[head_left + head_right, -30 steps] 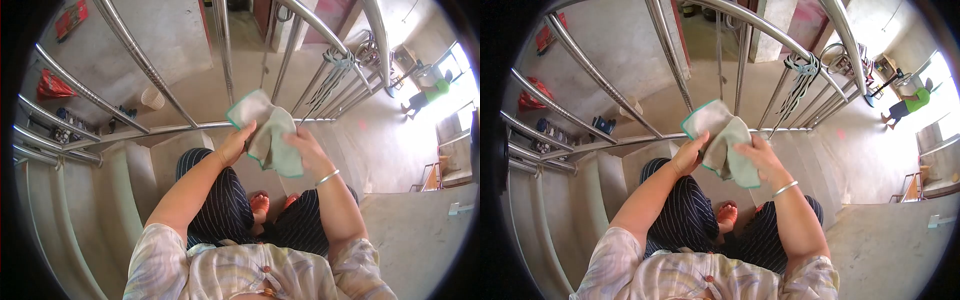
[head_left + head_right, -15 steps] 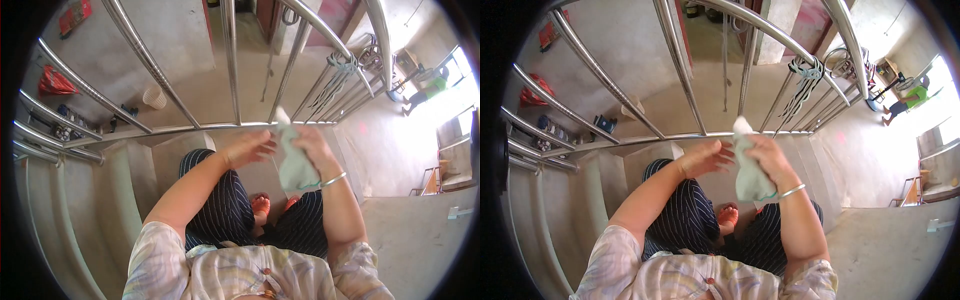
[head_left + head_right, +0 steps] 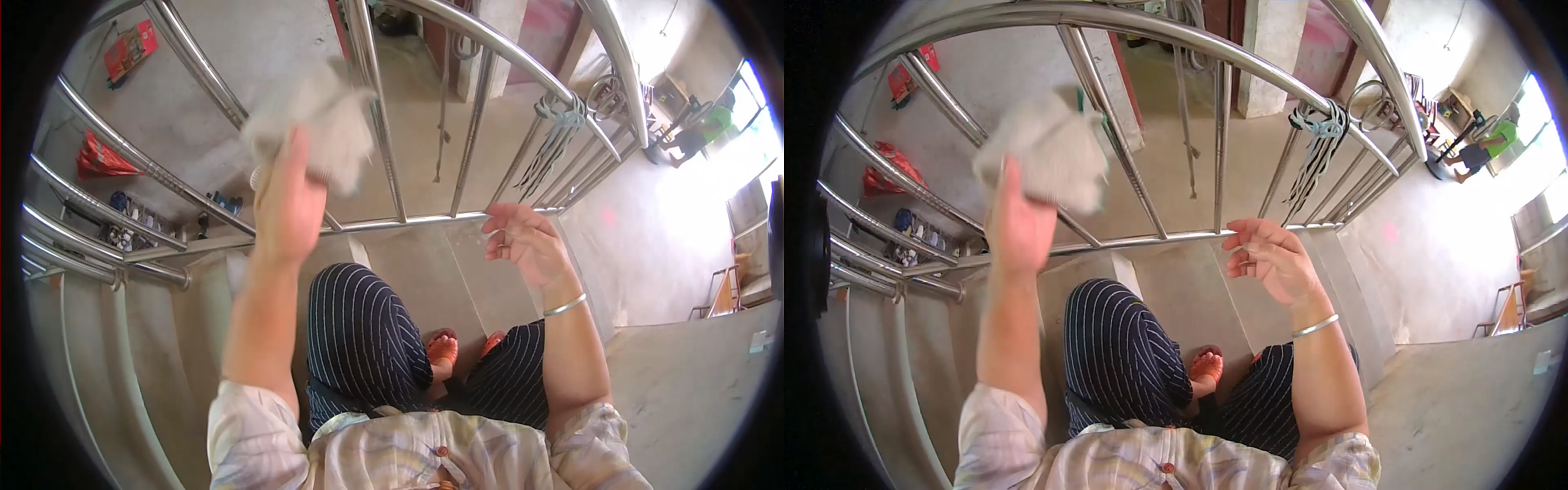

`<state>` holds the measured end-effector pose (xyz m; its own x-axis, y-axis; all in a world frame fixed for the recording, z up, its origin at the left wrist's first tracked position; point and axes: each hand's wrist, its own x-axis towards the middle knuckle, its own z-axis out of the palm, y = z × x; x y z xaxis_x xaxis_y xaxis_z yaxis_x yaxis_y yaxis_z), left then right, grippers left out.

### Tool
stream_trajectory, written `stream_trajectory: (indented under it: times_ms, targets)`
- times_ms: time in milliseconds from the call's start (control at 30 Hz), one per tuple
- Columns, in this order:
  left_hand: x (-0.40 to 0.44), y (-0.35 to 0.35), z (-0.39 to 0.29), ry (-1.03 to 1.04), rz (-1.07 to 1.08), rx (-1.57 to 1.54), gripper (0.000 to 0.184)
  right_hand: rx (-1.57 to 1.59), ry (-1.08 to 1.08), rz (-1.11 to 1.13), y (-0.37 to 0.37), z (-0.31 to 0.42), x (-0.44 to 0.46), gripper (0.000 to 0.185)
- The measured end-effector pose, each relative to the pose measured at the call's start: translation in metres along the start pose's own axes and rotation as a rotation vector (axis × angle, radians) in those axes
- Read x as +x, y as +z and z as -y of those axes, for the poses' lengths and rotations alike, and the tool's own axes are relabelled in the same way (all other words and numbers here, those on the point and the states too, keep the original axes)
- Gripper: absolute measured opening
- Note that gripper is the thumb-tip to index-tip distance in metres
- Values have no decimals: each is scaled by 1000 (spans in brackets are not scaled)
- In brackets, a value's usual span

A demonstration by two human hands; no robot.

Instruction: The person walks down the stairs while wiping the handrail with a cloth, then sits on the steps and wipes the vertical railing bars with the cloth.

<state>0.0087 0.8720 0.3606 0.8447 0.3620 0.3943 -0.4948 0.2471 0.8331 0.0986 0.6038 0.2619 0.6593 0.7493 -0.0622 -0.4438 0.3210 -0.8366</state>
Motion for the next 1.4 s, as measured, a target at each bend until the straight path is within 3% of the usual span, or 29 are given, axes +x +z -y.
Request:
stream_trajectory:
  times_ms: [33,100,200,300,433,500,567,600,700,800,867,933,1067,1200,1267,1400]
  targets:
    - [19,3,-4,29,54,53,37,3,4,3,2,0,1,33]
    - [53,18,-8,124,141,506,26,-5,10,22,7,-2,0,31]
    - [80,39,5,195,65,697,24,-49,22,-14,8,-1,-1,29]
    - [78,30,51,262,-48,559,28,-65,38,-42,6,0,-1,27]
    - [32,-9,134,89,-100,926,24,-71,59,-81,5,1,-2,25]
    - [9,-42,190,-236,-76,1002,18,-83,53,-79,6,3,-2,24]
    - [-17,-73,247,-560,-178,893,21,-83,55,-88,8,3,-2,24]
    - [-22,-76,250,-559,-180,889,21,-83,52,-92,8,4,-1,23]
    - [-23,-93,257,-708,103,481,32,-103,43,-103,4,2,0,23]
    - [-25,-109,276,-699,86,458,28,-116,51,-141,0,-3,-1,23]
    - [-29,-116,281,-536,133,598,23,-170,50,-151,0,-5,0,22]
    - [-24,-104,255,-304,177,1017,18,-226,55,-198,0,-1,-5,22]
    - [5,-59,175,-177,145,1003,19,-183,68,-152,0,-2,-3,21]
    - [56,-21,102,316,-28,917,31,-205,102,-138,3,-3,-2,21]
    - [85,-1,66,434,-161,921,31,-205,110,-140,3,-4,0,21]
    - [103,20,56,609,-232,912,33,-251,93,-143,8,-3,1,20]
